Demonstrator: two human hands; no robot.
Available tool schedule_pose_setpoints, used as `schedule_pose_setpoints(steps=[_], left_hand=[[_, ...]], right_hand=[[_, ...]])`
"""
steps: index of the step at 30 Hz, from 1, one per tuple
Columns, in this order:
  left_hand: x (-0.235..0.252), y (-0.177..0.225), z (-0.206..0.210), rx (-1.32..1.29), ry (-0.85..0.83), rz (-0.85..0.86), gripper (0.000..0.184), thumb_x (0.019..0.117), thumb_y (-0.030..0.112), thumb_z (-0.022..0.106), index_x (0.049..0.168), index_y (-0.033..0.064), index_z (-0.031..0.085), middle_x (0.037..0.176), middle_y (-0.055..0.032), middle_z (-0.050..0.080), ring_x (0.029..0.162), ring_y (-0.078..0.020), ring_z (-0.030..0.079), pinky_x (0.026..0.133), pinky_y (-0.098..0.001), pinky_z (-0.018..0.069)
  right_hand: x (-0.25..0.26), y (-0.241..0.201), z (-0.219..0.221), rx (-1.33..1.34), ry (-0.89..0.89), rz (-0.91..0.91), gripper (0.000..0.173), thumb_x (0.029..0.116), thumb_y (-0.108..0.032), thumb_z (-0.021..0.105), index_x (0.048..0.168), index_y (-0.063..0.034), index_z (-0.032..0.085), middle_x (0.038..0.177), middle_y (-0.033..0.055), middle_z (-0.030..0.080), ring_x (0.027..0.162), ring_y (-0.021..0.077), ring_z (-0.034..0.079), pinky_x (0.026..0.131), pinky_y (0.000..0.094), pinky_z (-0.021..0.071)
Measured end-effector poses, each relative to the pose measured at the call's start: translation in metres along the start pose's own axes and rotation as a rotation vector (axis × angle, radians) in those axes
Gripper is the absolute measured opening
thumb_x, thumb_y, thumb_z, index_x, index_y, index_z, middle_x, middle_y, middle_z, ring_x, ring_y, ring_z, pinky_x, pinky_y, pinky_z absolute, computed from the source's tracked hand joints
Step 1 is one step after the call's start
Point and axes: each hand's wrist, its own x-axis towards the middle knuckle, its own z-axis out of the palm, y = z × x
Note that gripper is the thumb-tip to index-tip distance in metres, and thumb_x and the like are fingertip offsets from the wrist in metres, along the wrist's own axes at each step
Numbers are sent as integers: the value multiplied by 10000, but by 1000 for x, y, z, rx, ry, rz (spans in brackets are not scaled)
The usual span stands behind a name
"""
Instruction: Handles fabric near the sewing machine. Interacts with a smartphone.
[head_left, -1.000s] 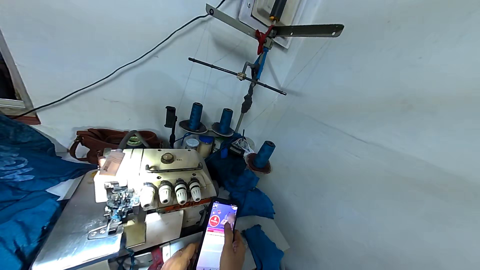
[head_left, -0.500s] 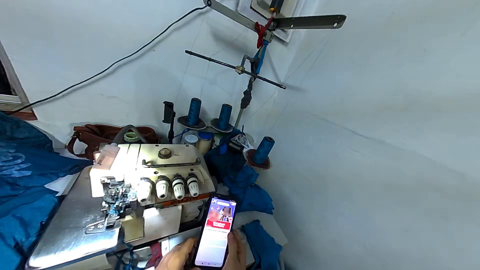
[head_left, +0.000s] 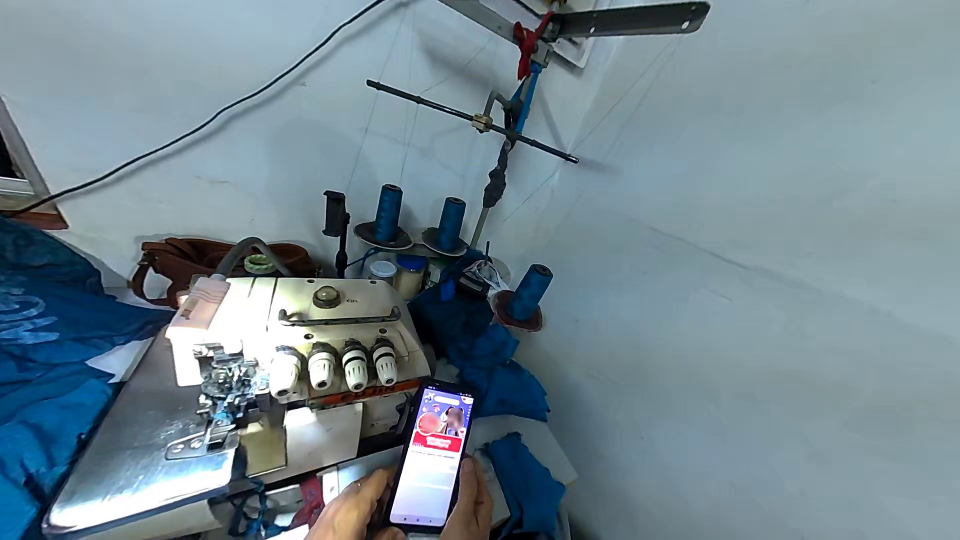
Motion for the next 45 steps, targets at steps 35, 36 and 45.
schedule_pose_setpoints(steps=[35, 36, 45], left_hand=[[-1, -5, 2, -2, 14, 15, 476, 844, 232, 799, 1199, -41, 638, 950, -170, 699, 879, -337, 695, 833, -543, 562], [-1, -5, 2, 1, 18, 17, 477, 840, 235, 800, 1197, -38, 639, 946, -166, 700, 875, -335, 695, 831, -541, 563], [0, -5, 3, -5, 19, 19, 499, 838, 241, 805, 1213, -42, 635, 959, -171, 702, 891, -342, 697, 846, -550, 561]], right_hand=[[-3, -4, 8, -94, 65, -31, 329, 1082, -111, 383, 1012, 64, 653, 780, 23, 675, 718, -10, 672, 715, 174, 579], [-3, -4, 8, -102, 66, -26, 309, 1074, -102, 401, 1008, 61, 654, 777, 27, 674, 712, -6, 669, 707, 177, 578], [0, -3, 9, -132, 76, 1, 232, 1056, -85, 477, 995, 58, 649, 755, 40, 666, 683, 19, 661, 670, 176, 563]])
